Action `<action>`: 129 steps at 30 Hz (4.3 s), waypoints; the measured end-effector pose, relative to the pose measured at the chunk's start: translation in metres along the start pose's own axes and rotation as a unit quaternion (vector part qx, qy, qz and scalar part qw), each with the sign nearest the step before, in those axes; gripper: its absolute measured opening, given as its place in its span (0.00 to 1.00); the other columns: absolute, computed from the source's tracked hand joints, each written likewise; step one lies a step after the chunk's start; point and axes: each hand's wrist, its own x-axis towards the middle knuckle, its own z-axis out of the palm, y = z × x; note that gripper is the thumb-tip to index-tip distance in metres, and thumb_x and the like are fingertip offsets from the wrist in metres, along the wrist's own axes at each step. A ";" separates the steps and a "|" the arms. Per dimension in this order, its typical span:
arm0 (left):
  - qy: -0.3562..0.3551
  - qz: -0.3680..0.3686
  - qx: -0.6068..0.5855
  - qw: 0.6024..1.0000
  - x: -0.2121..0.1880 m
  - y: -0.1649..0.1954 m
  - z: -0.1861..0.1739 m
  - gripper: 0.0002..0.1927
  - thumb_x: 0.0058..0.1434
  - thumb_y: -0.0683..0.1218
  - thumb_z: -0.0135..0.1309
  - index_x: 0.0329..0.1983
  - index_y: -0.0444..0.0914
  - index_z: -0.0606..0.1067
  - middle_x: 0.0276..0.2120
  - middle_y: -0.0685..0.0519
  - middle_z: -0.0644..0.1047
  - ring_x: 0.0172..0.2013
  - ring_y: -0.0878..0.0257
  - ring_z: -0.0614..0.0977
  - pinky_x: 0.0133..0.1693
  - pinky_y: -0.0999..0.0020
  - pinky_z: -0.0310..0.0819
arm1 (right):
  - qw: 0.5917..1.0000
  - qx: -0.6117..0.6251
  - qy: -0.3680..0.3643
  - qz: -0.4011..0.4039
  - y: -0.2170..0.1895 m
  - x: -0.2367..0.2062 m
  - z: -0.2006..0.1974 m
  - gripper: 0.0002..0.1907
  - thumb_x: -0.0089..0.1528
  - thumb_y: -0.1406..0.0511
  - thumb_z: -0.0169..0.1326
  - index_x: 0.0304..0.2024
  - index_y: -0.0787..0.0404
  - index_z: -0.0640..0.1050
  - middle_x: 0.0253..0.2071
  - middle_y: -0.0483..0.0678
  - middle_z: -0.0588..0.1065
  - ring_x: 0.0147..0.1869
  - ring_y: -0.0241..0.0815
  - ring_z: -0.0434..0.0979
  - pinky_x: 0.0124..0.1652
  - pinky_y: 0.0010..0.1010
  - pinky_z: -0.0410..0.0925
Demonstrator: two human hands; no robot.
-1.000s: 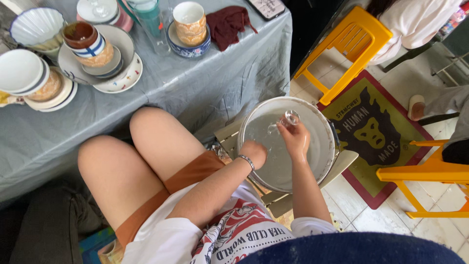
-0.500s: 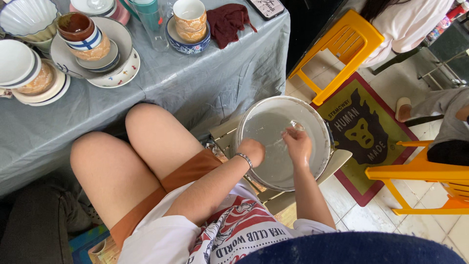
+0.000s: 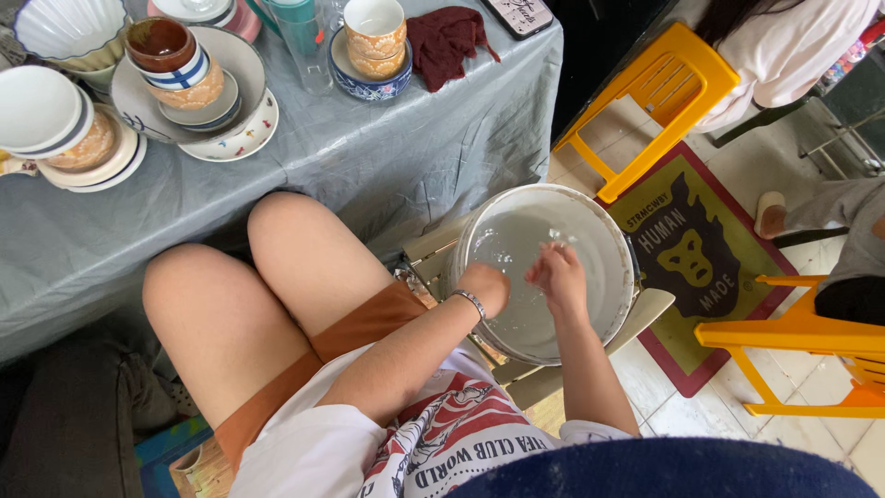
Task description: The person sits with a water bucket between their knees and washes ceramic cups and bowls in the water by hand. They lift each piece out, wipe it with a dark cloth, and place the cleaned pieces on the table beside them.
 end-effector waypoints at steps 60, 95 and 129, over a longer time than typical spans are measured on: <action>0.175 -0.003 -0.326 0.929 -0.017 -0.005 -0.037 0.10 0.71 0.52 0.46 0.51 0.45 0.66 0.40 0.51 0.81 0.39 0.49 0.84 0.40 0.51 0.76 | 0.886 -0.344 -0.251 -0.183 -0.159 -0.018 -0.089 0.31 0.60 0.60 0.60 0.66 0.54 0.73 0.53 0.54 0.79 0.56 0.51 0.80 0.51 0.39 0.71; 0.156 0.050 -0.113 0.980 -0.010 0.003 -0.066 0.10 0.68 0.51 0.42 0.46 0.42 0.70 0.34 0.45 0.80 0.36 0.47 0.83 0.37 0.49 0.75 | 0.873 -0.357 -0.196 -0.267 -0.196 -0.048 -0.059 0.25 0.57 0.69 0.63 0.58 0.60 0.78 0.50 0.53 0.80 0.54 0.45 0.81 0.48 0.33 0.72; 0.425 -0.327 -0.640 0.550 0.000 -0.139 0.045 0.17 0.68 0.53 0.47 0.49 0.35 0.70 0.42 0.46 0.78 0.44 0.55 0.78 0.49 0.62 0.70 | 0.979 0.074 -0.107 -0.156 -0.127 0.231 0.209 0.18 0.73 0.57 0.55 0.33 0.62 0.74 0.30 0.42 0.67 0.35 0.32 0.61 0.34 0.28 0.58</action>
